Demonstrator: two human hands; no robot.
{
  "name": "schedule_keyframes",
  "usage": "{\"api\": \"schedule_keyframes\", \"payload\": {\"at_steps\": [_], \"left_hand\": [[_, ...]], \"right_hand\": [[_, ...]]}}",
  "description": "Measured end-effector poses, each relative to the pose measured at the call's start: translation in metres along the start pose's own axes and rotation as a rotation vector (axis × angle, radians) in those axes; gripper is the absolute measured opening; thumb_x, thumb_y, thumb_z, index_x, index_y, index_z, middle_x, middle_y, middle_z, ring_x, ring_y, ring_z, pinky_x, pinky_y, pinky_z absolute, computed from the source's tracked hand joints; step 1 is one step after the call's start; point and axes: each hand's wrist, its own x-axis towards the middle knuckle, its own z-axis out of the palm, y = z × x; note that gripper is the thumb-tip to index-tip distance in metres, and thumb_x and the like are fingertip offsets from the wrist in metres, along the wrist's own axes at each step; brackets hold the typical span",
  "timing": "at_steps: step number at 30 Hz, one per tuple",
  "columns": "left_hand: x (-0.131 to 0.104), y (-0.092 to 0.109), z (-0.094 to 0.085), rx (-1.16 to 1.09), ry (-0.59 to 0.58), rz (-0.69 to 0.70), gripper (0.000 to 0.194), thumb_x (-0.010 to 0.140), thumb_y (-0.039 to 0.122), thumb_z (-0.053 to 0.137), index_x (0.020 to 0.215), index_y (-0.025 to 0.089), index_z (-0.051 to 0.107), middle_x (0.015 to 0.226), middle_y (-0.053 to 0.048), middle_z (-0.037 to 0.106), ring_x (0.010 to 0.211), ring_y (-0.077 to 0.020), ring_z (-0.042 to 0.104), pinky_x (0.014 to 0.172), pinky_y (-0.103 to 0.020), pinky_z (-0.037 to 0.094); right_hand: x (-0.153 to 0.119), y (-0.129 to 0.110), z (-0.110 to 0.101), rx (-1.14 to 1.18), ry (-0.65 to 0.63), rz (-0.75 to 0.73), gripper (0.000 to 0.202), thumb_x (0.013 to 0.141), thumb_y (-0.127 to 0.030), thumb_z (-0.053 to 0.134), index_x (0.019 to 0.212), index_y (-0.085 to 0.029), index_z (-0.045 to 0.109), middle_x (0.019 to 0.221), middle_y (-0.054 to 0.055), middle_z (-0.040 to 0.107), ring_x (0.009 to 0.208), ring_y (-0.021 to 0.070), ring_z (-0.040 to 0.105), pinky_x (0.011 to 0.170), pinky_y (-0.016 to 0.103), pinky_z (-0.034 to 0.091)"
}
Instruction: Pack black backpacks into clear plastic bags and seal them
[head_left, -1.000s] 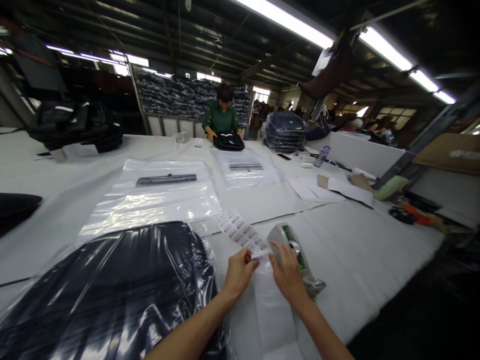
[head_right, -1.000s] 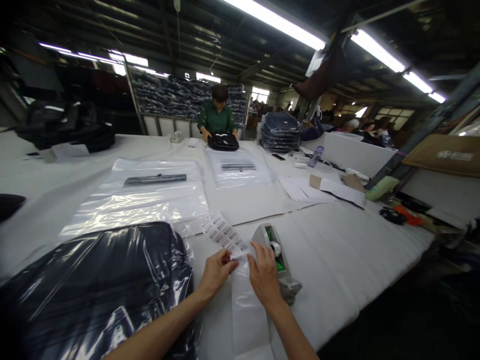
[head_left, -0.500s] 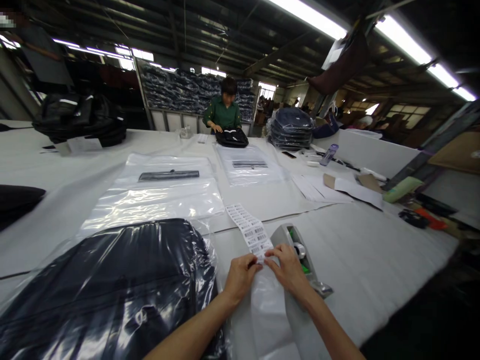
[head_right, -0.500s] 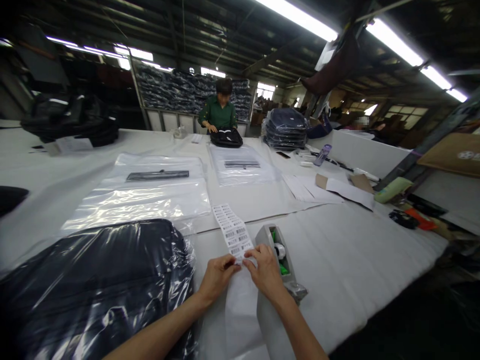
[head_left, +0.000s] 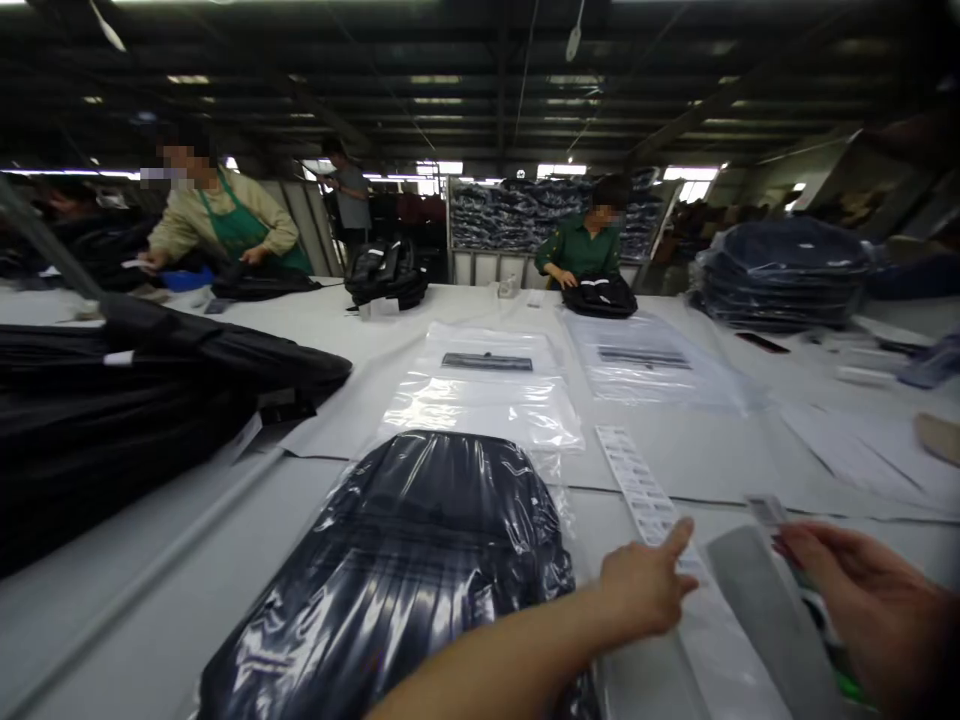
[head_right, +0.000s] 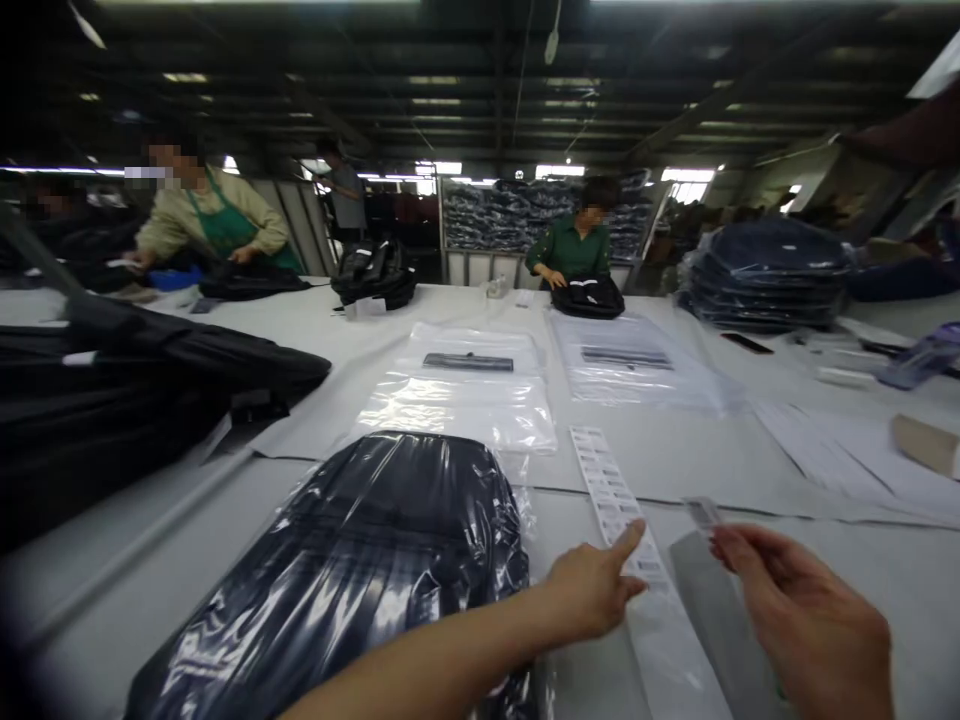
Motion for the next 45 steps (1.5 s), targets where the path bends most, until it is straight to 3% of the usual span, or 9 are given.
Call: {"api": "schedule_keyframes", "payload": {"at_steps": [2, 5, 7, 9, 14, 21, 39, 42, 45], "left_hand": [[-0.024, -0.002, -0.050, 0.149, 0.002, 0.093, 0.054, 0.086, 0.036, 0.046, 0.137, 0.025, 0.034, 0.090, -0.013, 0.067, 0.080, -0.0276, 0.062, 0.071, -0.038, 0.046], [-0.079, -0.034, -0.132, 0.274, 0.155, 0.170, 0.039, 0.091, 0.032, 0.036, 0.128, 0.026, 0.048, 0.108, -0.011, 0.063, 0.101, -0.0263, 0.056, 0.091, -0.042, 0.039], [-0.117, -0.068, -0.172, 0.441, 0.219, 0.110, 0.044, 0.087, 0.041, 0.047, 0.129, 0.029, 0.046, 0.135, -0.010, 0.045, 0.128, -0.0333, 0.032, 0.105, -0.051, 0.020], [-0.149, -0.101, -0.193, 0.522, 0.146, -0.021, 0.059, 0.078, 0.054, 0.057, 0.132, 0.035, 0.043, 0.148, -0.008, 0.024, 0.135, -0.0405, 0.007, 0.105, -0.060, 0.004], [-0.178, -0.135, -0.191, 0.517, 0.032, -0.146, 0.074, 0.067, 0.072, 0.054, 0.132, 0.039, 0.041, 0.152, -0.008, 0.009, 0.134, -0.0445, -0.008, 0.101, -0.065, -0.002], [-0.173, -0.134, -0.195, 0.411, 0.019, -0.168, 0.066, 0.071, 0.069, 0.053, 0.130, 0.041, 0.043, 0.151, -0.009, 0.012, 0.133, -0.0465, -0.003, 0.100, -0.067, 0.000], [-0.163, -0.130, -0.203, 0.493, -0.044, -0.154, 0.076, 0.068, 0.075, 0.048, 0.135, 0.040, 0.036, 0.151, -0.010, 0.009, 0.132, -0.0497, -0.003, 0.096, -0.073, 0.001], [-0.156, -0.134, -0.207, 0.570, -0.030, -0.030, 0.084, 0.073, 0.078, 0.032, 0.142, 0.031, 0.021, 0.151, -0.009, 0.011, 0.134, -0.0439, -0.004, 0.099, -0.072, -0.002], [-0.150, -0.141, -0.208, 0.589, -0.117, -0.030, 0.090, 0.074, 0.079, 0.025, 0.142, 0.020, 0.024, 0.149, -0.012, 0.020, 0.134, -0.0440, 0.002, 0.100, -0.070, -0.002]], "right_hand": [[-0.009, -0.045, 0.019, 0.119, -0.179, 0.075, 0.035, 0.061, -0.056, 0.067, 0.083, -0.028, 0.067, 0.077, 0.012, 0.070, 0.067, 0.0265, 0.065, 0.059, 0.039, 0.050], [-0.030, -0.107, 0.068, 0.200, -0.597, 0.009, 0.035, 0.060, -0.052, 0.070, 0.076, -0.022, 0.067, 0.069, 0.006, 0.068, 0.064, 0.0214, 0.062, 0.061, 0.033, 0.049], [-0.042, -0.135, 0.108, 0.226, -0.825, -0.049, 0.031, 0.066, -0.048, 0.066, 0.075, -0.018, 0.067, 0.067, 0.003, 0.066, 0.063, 0.0175, 0.059, 0.062, 0.029, 0.048], [-0.051, -0.152, 0.149, 0.261, -0.979, -0.083, 0.028, 0.069, -0.043, 0.064, 0.075, -0.016, 0.066, 0.066, 0.002, 0.064, 0.063, 0.0153, 0.058, 0.061, 0.026, 0.046], [-0.064, -0.172, 0.227, 0.255, -1.135, -0.085, 0.017, 0.067, -0.033, 0.064, 0.069, -0.016, 0.066, 0.057, -0.001, 0.062, 0.055, 0.0121, 0.055, 0.055, 0.023, 0.041], [-0.071, -0.167, 0.272, 0.174, -1.185, 0.002, 0.013, 0.063, -0.028, 0.064, 0.065, -0.015, 0.066, 0.053, -0.001, 0.062, 0.047, 0.0103, 0.051, 0.048, 0.022, 0.039], [-0.073, -0.153, 0.285, -0.101, -1.139, -0.135, 0.013, 0.069, -0.024, 0.058, 0.069, -0.015, 0.068, 0.058, 0.002, 0.066, 0.052, 0.0115, 0.056, 0.049, 0.020, 0.039], [-0.075, -0.158, 0.284, -0.162, -1.104, -0.185, 0.013, 0.071, -0.023, 0.057, 0.070, -0.015, 0.068, 0.060, 0.002, 0.066, 0.054, 0.0121, 0.057, 0.049, 0.020, 0.039], [-0.080, -0.164, 0.280, -0.229, -1.043, -0.240, 0.011, 0.071, -0.023, 0.060, 0.070, -0.016, 0.067, 0.060, 0.003, 0.066, 0.057, 0.0145, 0.059, 0.054, 0.023, 0.040]]}}
